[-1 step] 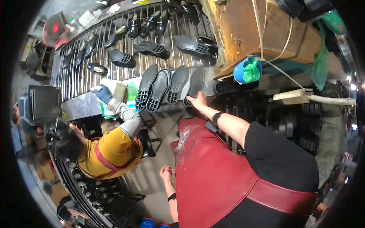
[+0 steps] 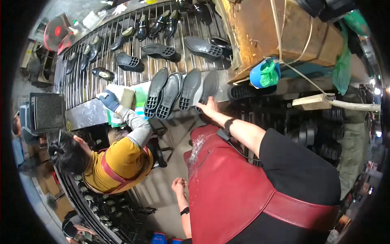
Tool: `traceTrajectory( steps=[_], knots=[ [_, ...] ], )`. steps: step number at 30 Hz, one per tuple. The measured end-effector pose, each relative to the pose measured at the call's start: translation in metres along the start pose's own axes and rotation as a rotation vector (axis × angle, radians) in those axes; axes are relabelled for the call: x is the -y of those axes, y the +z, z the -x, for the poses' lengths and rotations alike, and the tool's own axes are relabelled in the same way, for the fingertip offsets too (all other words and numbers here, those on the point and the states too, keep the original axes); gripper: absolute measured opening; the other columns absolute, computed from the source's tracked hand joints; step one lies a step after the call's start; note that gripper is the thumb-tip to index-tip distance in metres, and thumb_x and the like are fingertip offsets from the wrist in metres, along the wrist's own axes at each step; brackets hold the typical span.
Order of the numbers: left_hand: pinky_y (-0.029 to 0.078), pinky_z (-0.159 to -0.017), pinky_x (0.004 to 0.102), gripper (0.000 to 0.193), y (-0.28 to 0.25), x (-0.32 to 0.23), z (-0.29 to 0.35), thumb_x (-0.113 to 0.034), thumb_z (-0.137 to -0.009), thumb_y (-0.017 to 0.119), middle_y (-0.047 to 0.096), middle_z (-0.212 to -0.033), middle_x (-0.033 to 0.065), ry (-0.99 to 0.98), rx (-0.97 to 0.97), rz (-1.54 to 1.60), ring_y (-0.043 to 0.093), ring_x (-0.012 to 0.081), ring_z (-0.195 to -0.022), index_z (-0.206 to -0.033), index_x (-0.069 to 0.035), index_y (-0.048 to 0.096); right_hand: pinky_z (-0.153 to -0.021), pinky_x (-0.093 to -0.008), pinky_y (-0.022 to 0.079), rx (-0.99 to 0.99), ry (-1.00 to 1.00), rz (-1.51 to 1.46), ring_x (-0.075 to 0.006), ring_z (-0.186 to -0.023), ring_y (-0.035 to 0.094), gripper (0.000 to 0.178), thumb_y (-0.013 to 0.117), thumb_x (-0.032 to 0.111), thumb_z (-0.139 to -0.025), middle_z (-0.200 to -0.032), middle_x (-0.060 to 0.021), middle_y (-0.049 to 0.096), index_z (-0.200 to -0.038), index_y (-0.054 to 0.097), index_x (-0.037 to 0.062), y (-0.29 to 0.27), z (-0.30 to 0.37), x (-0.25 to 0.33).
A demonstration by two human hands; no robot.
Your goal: Plugging in a fan, adjusting it, and then assembling shoe components on a conveyor line.
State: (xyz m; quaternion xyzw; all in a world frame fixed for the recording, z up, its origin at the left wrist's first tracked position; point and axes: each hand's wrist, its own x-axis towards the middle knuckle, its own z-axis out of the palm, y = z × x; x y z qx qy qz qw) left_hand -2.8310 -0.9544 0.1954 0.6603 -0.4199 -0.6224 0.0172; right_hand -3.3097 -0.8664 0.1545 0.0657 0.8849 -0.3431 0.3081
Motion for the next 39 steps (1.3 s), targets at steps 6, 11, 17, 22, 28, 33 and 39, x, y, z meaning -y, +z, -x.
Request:
traceTrajectory(
  steps=[6, 11, 17, 22, 28, 33, 39],
  knots=[
    [0.051, -0.054, 0.0292, 0.023, -0.021, 0.032, 0.003, -0.010, -0.091, 0.061, 0.068, -0.085, 0.0117, -0.152, -0.027, -0.012, 0.064, 0.0185, -0.062, -0.110, 0.002, 0.062, -0.109, -0.0606, 0.034, -0.370, 0.190, 0.217, -0.0408, -0.131, 0.037, 0.089, 0.087, 0.035, -0.068, -0.136, -0.0218, 0.039, -0.137, 0.039, 0.0049, 0.042, 0.007, 0.043],
    [0.052, -0.056, 0.0292, 0.026, -0.023, 0.042, -0.002, -0.009, -0.090, 0.059, 0.068, -0.089, 0.0120, -0.126, -0.006, 0.031, 0.065, 0.0184, -0.065, -0.113, 0.002, 0.060, -0.111, -0.0513, 0.038, -0.292, 0.310, 0.046, -0.0470, -0.133, 0.042, 0.107, 0.088, 0.030, -0.067, -0.143, -0.0279, 0.037, -0.149, 0.023, 0.0067, 0.039, 0.007, 0.033],
    [0.055, -0.058, 0.0316, 0.029, -0.034, 0.078, -0.017, -0.005, -0.089, 0.055, 0.069, -0.091, 0.0150, -0.189, -0.049, 0.151, 0.065, 0.0210, -0.065, -0.117, 0.003, 0.059, -0.062, -0.0473, 0.057, -0.048, 0.136, -0.716, -0.0296, -0.078, 0.063, 0.059, 0.075, 0.027, -0.075, -0.104, -0.0125, 0.060, -0.122, 0.048, 0.0039, 0.002, 0.035, 0.038],
    [0.056, -0.058, 0.0335, 0.029, -0.018, 0.066, -0.040, -0.003, -0.088, 0.056, 0.069, -0.091, 0.0172, -0.218, -0.005, 0.138, 0.067, 0.0235, -0.067, -0.116, 0.005, 0.059, -0.077, -0.0550, 0.057, 0.684, 0.033, -1.265, -0.0392, -0.085, 0.067, 0.040, 0.052, 0.020, -0.083, -0.106, -0.0178, 0.064, -0.120, 0.055, 0.0053, -0.078, 0.094, 0.076],
    [0.054, -0.055, 0.0335, 0.030, 0.009, 0.031, -0.047, -0.002, -0.087, 0.057, 0.069, -0.092, 0.0177, -0.193, 0.035, 0.129, 0.067, 0.0235, -0.069, -0.116, 0.005, 0.060, -0.084, -0.0491, 0.048, 1.290, 0.010, -1.477, -0.0414, -0.101, 0.060, 0.074, 0.055, 0.032, -0.070, -0.124, -0.0265, 0.058, -0.134, 0.050, -0.0040, -0.070, 0.122, 0.196],
    [0.054, -0.055, 0.0313, 0.026, 0.022, -0.002, -0.065, -0.003, -0.087, 0.058, 0.069, -0.091, 0.0153, -0.251, -0.014, 0.244, 0.067, 0.0215, -0.068, -0.113, 0.003, 0.062, -0.081, -0.0473, 0.049, 1.508, 0.003, -1.469, -0.0412, -0.101, 0.061, 0.077, 0.057, 0.033, -0.067, -0.124, -0.0263, 0.058, -0.134, 0.050, -0.0044, -0.038, 0.080, 0.278],
    [0.055, -0.058, 0.0331, 0.022, 0.035, -0.028, -0.016, -0.008, -0.091, 0.057, 0.069, -0.089, 0.0121, -0.390, -0.207, 0.309, 0.066, 0.0202, -0.065, -0.112, 0.000, 0.062, -0.078, -0.0485, 0.053, 1.429, -0.039, -1.197, -0.0361, -0.098, 0.064, 0.074, 0.058, 0.027, -0.073, -0.120, -0.0242, 0.061, -0.141, 0.044, 0.0022, 0.033, -0.006, 0.375]
  ],
)
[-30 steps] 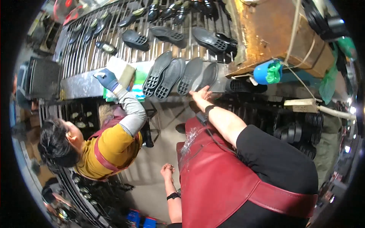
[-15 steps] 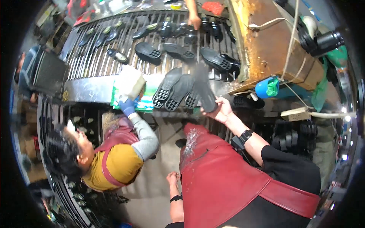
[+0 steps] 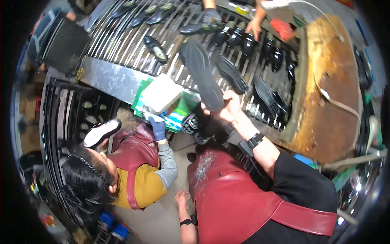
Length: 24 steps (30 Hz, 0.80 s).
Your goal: Plugging in a fan, adjusting it, and then assembling shoe components on a conveyor line.
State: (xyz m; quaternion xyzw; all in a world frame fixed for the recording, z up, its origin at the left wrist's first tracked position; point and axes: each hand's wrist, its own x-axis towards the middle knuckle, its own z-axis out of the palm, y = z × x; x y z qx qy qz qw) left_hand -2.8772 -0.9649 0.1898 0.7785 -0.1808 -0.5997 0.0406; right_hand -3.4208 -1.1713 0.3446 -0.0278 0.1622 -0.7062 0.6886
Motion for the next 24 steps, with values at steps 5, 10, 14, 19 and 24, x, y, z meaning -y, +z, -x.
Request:
traceTrajectory(
  steps=[5, 10, 14, 19, 24],
  knots=[
    [0.056, -0.061, 0.0338, 0.020, 0.001, 0.007, 0.062, -0.007, -0.091, 0.055, 0.068, -0.086, 0.0125, -0.108, -0.112, 0.107, 0.065, 0.0203, -0.065, -0.109, 0.000, 0.060, -0.080, -0.0395, 0.054, -0.337, -0.139, 0.861, -0.0261, -0.096, 0.066, 0.064, 0.063, 0.023, -0.079, -0.105, -0.0161, 0.066, -0.137, 0.049, 0.0004, -0.039, -0.186, 0.037],
    [0.051, -0.053, 0.0320, 0.012, 0.006, 0.023, 0.090, -0.003, -0.089, 0.055, 0.063, -0.076, 0.0128, -0.165, -0.137, 0.485, 0.058, 0.0188, -0.056, -0.100, 0.000, 0.057, -0.096, -0.0441, 0.049, -0.605, -0.382, 1.652, -0.0399, -0.111, 0.061, 0.070, 0.070, 0.034, -0.074, -0.119, -0.0300, 0.058, -0.135, 0.053, 0.0019, -0.067, -0.370, 0.039],
    [0.045, -0.048, 0.0266, 0.006, -0.007, 0.055, 0.085, 0.004, -0.087, 0.054, 0.067, -0.079, 0.0139, -0.054, 0.007, 0.438, 0.061, 0.0198, -0.057, -0.086, 0.001, 0.059, -0.107, -0.0557, 0.038, -0.456, -0.069, 2.189, -0.0559, -0.126, 0.044, 0.066, 0.067, 0.042, -0.082, -0.134, -0.0422, 0.042, -0.130, 0.053, -0.0005, -0.094, -0.413, 0.012],
    [0.044, -0.054, 0.0255, 0.007, -0.016, 0.078, 0.083, 0.001, -0.083, 0.060, 0.061, -0.072, 0.0035, -0.009, -0.013, 0.457, 0.055, 0.0119, -0.060, -0.086, 0.004, 0.066, -0.095, -0.0579, 0.047, -0.459, -0.231, 2.361, -0.0530, -0.113, 0.050, 0.065, 0.072, 0.037, -0.080, -0.126, -0.0379, 0.045, -0.131, 0.051, 0.0033, -0.105, -0.421, -0.029],
    [0.044, -0.052, 0.0301, 0.006, -0.012, 0.044, 0.098, 0.004, -0.081, 0.060, 0.057, -0.067, 0.0035, 0.020, -0.094, 0.266, 0.054, 0.0156, -0.056, -0.085, 0.001, 0.064, -0.094, -0.0577, 0.046, -0.527, -0.194, 2.228, -0.0508, -0.114, 0.049, 0.070, 0.072, 0.036, -0.080, -0.124, -0.0336, 0.047, -0.137, 0.047, 0.0038, -0.087, -0.405, -0.024]
  ],
)
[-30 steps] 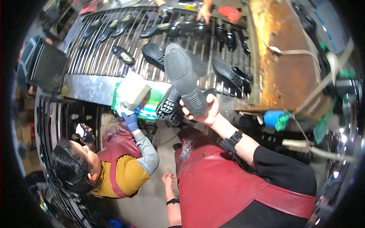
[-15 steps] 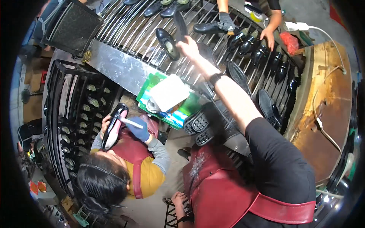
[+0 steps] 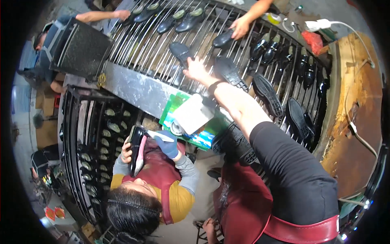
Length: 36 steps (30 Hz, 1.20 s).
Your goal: Plugging in a fan, adjusting it, and then assembling shoe components on a conveyor line.
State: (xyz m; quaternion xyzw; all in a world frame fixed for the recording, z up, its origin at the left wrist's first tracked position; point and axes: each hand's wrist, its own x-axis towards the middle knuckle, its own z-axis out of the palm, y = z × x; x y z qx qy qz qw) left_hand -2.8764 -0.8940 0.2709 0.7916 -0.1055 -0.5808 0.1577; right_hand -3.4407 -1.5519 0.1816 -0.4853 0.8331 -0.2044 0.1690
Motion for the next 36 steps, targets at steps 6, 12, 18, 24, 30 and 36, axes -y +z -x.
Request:
traceTrajectory(
  steps=[6, 12, 18, 24, 30, 36],
  knots=[
    [0.053, -0.054, 0.0350, 0.020, -0.011, -0.010, -0.071, -0.002, -0.085, 0.061, 0.066, -0.081, 0.0121, -0.090, -0.023, -0.130, 0.065, 0.0240, -0.065, -0.105, -0.001, 0.061, -0.102, -0.0545, 0.042, -0.076, 0.029, -0.254, -0.0492, -0.120, 0.048, 0.078, 0.070, 0.033, -0.078, -0.125, -0.0319, 0.048, -0.141, 0.041, -0.0020, -0.036, 0.100, -0.022],
    [0.057, -0.058, 0.0373, 0.024, -0.035, -0.009, -0.157, -0.006, -0.088, 0.061, 0.067, -0.086, 0.0147, 0.183, 0.178, -0.192, 0.068, 0.0269, -0.071, -0.110, 0.002, 0.058, -0.085, -0.0446, 0.049, -0.447, 0.066, -0.380, -0.0368, -0.099, 0.061, 0.052, 0.071, 0.031, -0.078, -0.105, -0.0195, 0.063, -0.117, 0.061, -0.0011, -0.088, 0.332, -0.070],
    [0.057, -0.059, 0.0356, 0.026, -0.007, -0.064, -0.185, -0.007, -0.090, 0.058, 0.067, -0.086, 0.0139, 0.138, 0.301, -0.414, 0.067, 0.0257, -0.069, -0.114, 0.002, 0.055, -0.064, -0.0444, 0.053, 0.132, 0.477, -0.123, -0.0335, -0.072, 0.068, 0.034, 0.072, 0.034, -0.072, -0.073, -0.0183, 0.068, -0.083, 0.070, 0.0022, -0.089, 0.621, -0.172],
    [0.057, -0.057, 0.0342, 0.021, -0.024, -0.051, -0.227, -0.005, -0.091, 0.057, 0.067, -0.087, 0.0144, 0.115, 0.392, -0.518, 0.066, 0.0247, -0.066, -0.111, 0.000, 0.058, -0.050, -0.0320, 0.047, 0.540, 1.082, -0.714, -0.0132, -0.053, 0.056, 0.021, 0.075, 0.025, -0.084, -0.066, -0.0014, 0.064, -0.090, 0.072, 0.0045, -0.067, 0.776, -0.195],
    [0.055, -0.051, 0.0327, 0.015, -0.027, -0.070, -0.165, -0.006, -0.092, 0.058, 0.069, -0.084, 0.0131, 0.205, 0.339, -0.685, 0.065, 0.0217, -0.061, -0.105, 0.000, 0.062, -0.054, -0.0352, 0.053, 0.430, 1.109, -0.534, -0.0170, -0.063, 0.065, 0.022, 0.077, 0.023, -0.081, -0.072, -0.0067, 0.069, -0.088, 0.074, 0.0019, -0.022, 0.821, -0.215],
    [0.048, -0.050, 0.0343, 0.020, -0.042, -0.043, -0.235, -0.018, -0.092, 0.063, 0.069, -0.074, 0.0109, 0.046, 0.312, -0.548, 0.064, 0.0207, -0.061, -0.082, -0.002, 0.070, -0.064, -0.0416, 0.060, 0.260, 1.258, -0.724, -0.0268, -0.068, 0.071, 0.033, 0.077, 0.020, -0.082, -0.089, -0.0184, 0.072, -0.102, 0.069, -0.0055, -0.054, 0.788, -0.187]
  ],
)
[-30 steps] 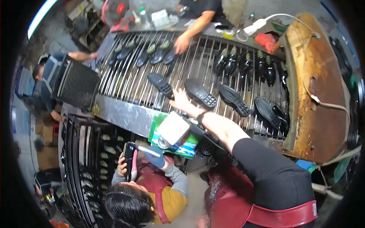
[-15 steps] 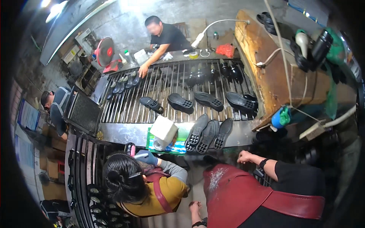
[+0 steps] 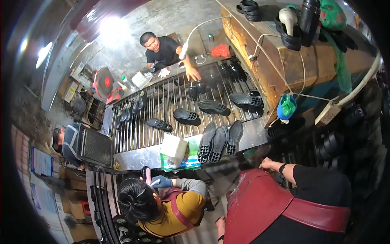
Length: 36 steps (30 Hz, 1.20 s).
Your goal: Plugging in a fan, adjusting it, and then assembling shoe components on a conveyor line.
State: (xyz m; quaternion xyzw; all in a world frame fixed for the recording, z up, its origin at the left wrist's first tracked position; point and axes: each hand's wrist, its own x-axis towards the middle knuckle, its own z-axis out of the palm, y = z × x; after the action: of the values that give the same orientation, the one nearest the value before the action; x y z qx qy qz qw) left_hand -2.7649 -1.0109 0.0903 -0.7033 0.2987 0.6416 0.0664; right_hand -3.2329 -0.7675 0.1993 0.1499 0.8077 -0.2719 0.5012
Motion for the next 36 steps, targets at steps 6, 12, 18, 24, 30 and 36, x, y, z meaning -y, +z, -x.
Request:
traceTrajectory(
  steps=[6, 12, 18, 24, 30, 36],
  knots=[
    [0.050, -0.060, 0.0348, 0.013, -0.002, -0.023, 0.014, -0.010, -0.086, 0.064, 0.069, -0.075, 0.0095, 0.646, -0.044, -0.640, 0.064, 0.0193, -0.067, -0.081, 0.000, 0.071, -0.046, -0.0377, 0.055, 0.057, -0.133, 0.001, -0.0219, -0.051, 0.065, 0.019, 0.074, 0.020, -0.083, -0.074, -0.0135, 0.071, -0.088, 0.071, 0.0019, -0.008, -0.017, 0.030],
    [0.050, -0.061, 0.0339, 0.011, 0.011, -0.034, 0.026, -0.006, -0.084, 0.063, 0.068, -0.078, 0.0088, 0.575, -0.090, -0.455, 0.063, 0.0182, -0.069, -0.083, 0.002, 0.071, -0.047, -0.0384, 0.054, 0.011, -0.019, -0.114, -0.0244, -0.050, 0.064, 0.021, 0.071, 0.015, -0.087, -0.072, -0.0179, 0.069, -0.084, 0.068, -0.0057, 0.001, -0.058, 0.042],
    [0.050, -0.063, 0.0329, 0.011, 0.023, -0.023, 0.022, -0.003, -0.082, 0.063, 0.068, -0.080, 0.0080, 0.494, -0.131, -0.245, 0.063, 0.0171, -0.070, -0.085, 0.005, 0.071, -0.054, -0.0408, 0.057, -0.015, -0.286, 0.115, -0.0244, -0.052, 0.065, 0.023, 0.076, 0.018, -0.082, -0.074, -0.0166, 0.070, -0.088, 0.072, -0.0037, 0.014, -0.070, 0.059],
    [0.050, -0.065, 0.0319, 0.012, 0.040, -0.014, 0.015, 0.001, -0.080, 0.063, 0.068, -0.083, 0.0072, 0.418, -0.150, -0.040, 0.062, 0.0159, -0.072, -0.086, 0.007, 0.071, -0.056, -0.0389, 0.057, 0.044, -0.096, -0.001, -0.0252, -0.055, 0.067, 0.026, 0.079, 0.020, -0.078, -0.074, -0.0162, 0.071, -0.086, 0.072, -0.0033, -0.001, -0.072, 0.062],
    [0.052, -0.068, 0.0312, 0.016, 0.066, -0.022, 0.028, 0.002, -0.079, 0.064, 0.069, -0.086, 0.0083, 0.349, -0.078, 0.076, 0.064, 0.0168, -0.076, -0.091, 0.007, 0.072, -0.056, -0.0406, 0.057, 0.002, -0.106, 0.014, -0.0256, -0.056, 0.068, 0.024, 0.077, 0.018, -0.080, -0.076, -0.0165, 0.071, -0.084, 0.071, -0.0051, -0.003, -0.074, 0.046],
    [0.055, -0.073, 0.0322, 0.017, 0.066, -0.035, 0.049, 0.003, -0.079, 0.064, 0.071, -0.089, 0.0123, 0.429, -0.058, -0.280, 0.067, 0.0211, -0.081, -0.093, 0.008, 0.072, -0.055, -0.0412, 0.056, 0.022, -0.053, 0.036, -0.0260, -0.057, 0.067, 0.022, 0.076, 0.017, -0.081, -0.079, -0.0175, 0.071, -0.084, 0.070, -0.0047, -0.012, -0.062, 0.048]
  ],
)
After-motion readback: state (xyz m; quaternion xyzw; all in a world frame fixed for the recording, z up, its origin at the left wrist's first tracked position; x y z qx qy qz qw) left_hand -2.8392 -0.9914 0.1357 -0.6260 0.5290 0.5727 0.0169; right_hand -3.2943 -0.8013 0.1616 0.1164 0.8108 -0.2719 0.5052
